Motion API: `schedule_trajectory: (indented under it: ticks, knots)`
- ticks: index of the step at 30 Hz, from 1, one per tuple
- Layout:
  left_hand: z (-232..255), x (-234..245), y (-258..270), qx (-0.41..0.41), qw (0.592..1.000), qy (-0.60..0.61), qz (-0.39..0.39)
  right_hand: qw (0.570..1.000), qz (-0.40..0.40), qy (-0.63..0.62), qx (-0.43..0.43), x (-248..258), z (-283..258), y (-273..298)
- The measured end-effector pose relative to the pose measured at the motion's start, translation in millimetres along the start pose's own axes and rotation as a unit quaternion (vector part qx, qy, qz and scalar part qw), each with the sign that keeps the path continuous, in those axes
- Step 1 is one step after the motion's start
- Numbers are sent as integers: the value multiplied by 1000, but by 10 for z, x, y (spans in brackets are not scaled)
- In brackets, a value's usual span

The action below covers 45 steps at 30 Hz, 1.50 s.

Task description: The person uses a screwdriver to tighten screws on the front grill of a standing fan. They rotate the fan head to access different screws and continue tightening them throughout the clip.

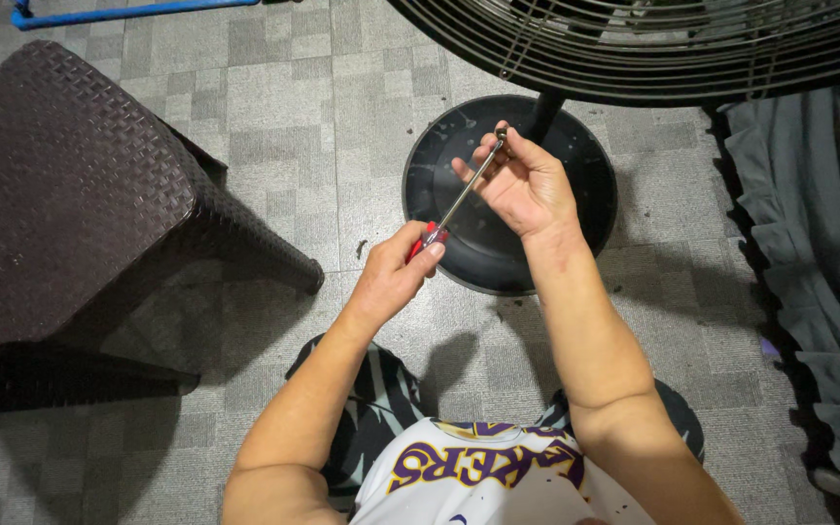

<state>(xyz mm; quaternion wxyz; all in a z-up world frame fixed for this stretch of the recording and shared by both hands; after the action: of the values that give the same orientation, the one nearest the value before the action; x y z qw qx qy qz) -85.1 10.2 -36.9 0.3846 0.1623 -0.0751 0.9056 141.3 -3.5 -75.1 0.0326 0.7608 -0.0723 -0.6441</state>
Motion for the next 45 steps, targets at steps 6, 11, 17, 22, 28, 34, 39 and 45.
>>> schedule_trajectory:
  ticks: [6,11,17,22,28,34,39,45]
  knots:
    - [10,9,3,30,999,28,-10,1000,-9,3,6,-9,11,-5]
    - [29,-6,31,18,999,28,3,999,6,18,29,-5,18,-16]
    - [-109,-73,20,109,968,225,-35,992,-8,89,87,-6,12,-12]
    - [-182,-166,-60,120,930,345,-30,995,-23,67,72,72,-42,-148]
    - [-1,-172,-194,55,987,145,43,999,-4,-9,49,225,-103,-448]
    - [186,-210,-311,-74,985,-97,122,998,6,-1,68,301,-245,-611]
    - [202,-218,-355,-97,973,-150,146,998,3,-6,60,279,-265,-672]
    - [261,-223,-389,-100,976,-133,141,998,16,11,65,262,-272,-683]
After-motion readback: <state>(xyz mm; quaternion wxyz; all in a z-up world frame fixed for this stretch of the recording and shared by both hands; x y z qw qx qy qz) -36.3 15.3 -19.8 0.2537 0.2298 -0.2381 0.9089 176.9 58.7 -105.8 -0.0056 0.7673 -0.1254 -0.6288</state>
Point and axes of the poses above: each hand's wrist, its own y-axis away from the middle knuckle, its own x-axis out of the back of the hand, z = x × y, the point moved 3 cm from there along -y, towards the middle knuckle, and after that the axes turned 5 degrees about -x, right-handed, at the moved point
